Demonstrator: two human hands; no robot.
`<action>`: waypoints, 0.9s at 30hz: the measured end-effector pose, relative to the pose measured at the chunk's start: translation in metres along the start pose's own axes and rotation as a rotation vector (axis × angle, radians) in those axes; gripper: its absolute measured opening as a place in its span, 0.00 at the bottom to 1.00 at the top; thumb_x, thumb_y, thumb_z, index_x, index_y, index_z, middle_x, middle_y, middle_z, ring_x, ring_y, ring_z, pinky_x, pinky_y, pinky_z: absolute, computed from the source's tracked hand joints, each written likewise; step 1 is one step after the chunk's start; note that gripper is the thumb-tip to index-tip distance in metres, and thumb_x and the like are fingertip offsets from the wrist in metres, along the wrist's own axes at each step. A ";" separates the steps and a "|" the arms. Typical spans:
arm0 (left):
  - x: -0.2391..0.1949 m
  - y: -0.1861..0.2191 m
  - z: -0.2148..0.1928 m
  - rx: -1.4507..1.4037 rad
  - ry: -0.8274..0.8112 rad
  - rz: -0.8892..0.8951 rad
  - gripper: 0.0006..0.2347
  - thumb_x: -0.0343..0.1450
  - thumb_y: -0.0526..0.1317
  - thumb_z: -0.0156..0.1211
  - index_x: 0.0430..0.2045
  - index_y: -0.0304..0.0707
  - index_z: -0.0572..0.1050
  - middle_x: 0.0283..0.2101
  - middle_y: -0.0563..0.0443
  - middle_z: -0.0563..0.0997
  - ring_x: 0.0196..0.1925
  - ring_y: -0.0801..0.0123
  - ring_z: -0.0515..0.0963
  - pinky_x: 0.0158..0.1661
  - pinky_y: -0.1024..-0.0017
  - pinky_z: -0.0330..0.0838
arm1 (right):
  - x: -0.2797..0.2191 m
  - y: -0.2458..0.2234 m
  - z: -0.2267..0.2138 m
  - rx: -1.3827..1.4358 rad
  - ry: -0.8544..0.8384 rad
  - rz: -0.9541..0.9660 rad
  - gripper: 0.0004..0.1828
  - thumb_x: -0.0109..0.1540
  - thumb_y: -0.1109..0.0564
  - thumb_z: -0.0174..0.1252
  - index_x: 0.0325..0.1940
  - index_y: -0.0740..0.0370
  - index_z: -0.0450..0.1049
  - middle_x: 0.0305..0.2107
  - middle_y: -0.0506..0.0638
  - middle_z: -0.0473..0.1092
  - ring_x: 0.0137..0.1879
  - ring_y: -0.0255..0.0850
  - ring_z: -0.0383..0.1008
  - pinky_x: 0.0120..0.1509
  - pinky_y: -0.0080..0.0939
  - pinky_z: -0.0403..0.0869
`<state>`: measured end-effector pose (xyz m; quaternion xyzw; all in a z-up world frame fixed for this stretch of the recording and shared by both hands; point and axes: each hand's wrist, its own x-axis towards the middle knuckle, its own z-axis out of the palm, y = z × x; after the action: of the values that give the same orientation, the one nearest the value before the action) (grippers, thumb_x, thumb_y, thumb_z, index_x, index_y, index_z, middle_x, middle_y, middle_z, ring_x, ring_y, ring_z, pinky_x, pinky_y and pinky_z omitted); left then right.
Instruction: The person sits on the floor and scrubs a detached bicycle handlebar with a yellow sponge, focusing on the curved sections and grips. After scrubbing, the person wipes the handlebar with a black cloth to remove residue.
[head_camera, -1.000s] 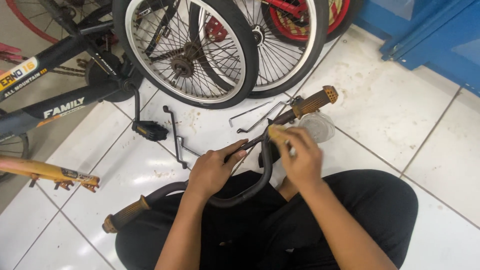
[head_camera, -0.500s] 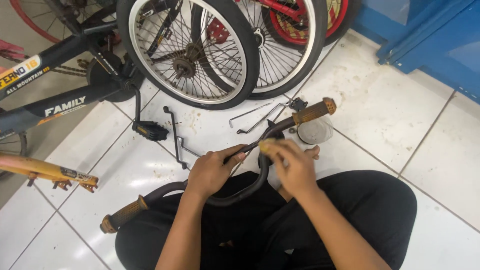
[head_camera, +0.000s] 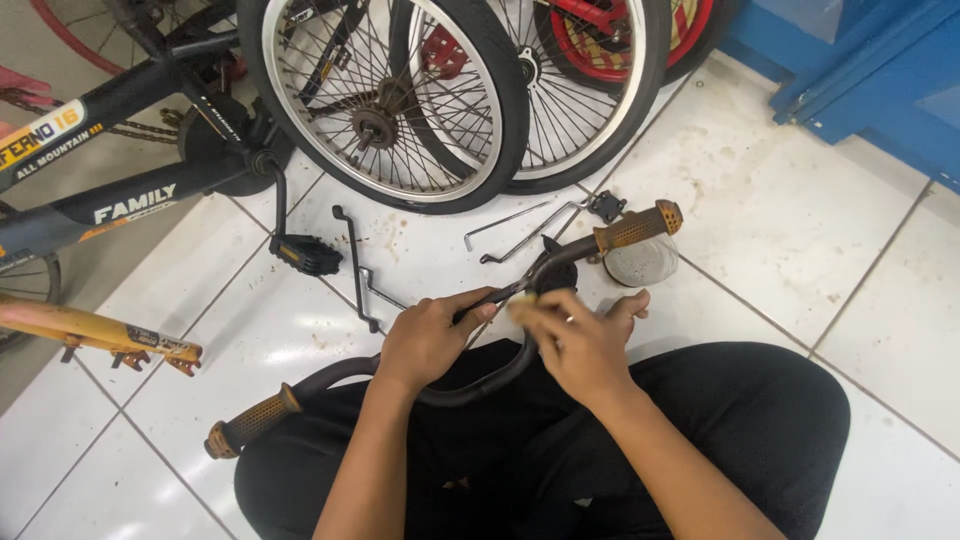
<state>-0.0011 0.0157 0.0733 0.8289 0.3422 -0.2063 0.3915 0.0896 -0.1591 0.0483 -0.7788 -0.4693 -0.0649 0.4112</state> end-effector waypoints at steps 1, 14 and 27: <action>0.000 0.001 -0.001 -0.001 0.001 -0.003 0.20 0.75 0.56 0.48 0.60 0.59 0.76 0.50 0.40 0.85 0.57 0.40 0.80 0.60 0.52 0.71 | -0.006 0.007 0.006 0.003 -0.001 -0.001 0.11 0.54 0.66 0.62 0.38 0.55 0.82 0.35 0.47 0.74 0.34 0.50 0.79 0.39 0.48 0.76; -0.014 0.007 -0.006 0.020 -0.037 0.062 0.30 0.75 0.53 0.51 0.73 0.48 0.57 0.46 0.36 0.85 0.51 0.44 0.83 0.55 0.53 0.73 | -0.014 0.013 0.035 -0.138 0.131 -0.026 0.09 0.60 0.57 0.63 0.43 0.43 0.83 0.37 0.35 0.75 0.33 0.37 0.78 0.36 0.38 0.73; -0.012 0.002 -0.003 0.126 -0.085 0.126 0.39 0.69 0.45 0.65 0.75 0.47 0.51 0.50 0.37 0.83 0.54 0.40 0.81 0.56 0.50 0.72 | 0.001 -0.012 0.028 -0.249 0.005 -0.029 0.09 0.68 0.67 0.53 0.43 0.78 0.77 0.32 0.59 0.71 0.38 0.45 0.72 0.37 0.43 0.70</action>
<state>-0.0076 0.0126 0.0838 0.8623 0.2587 -0.2376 0.3649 0.0726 -0.1362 0.0371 -0.8169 -0.4676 -0.1305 0.3115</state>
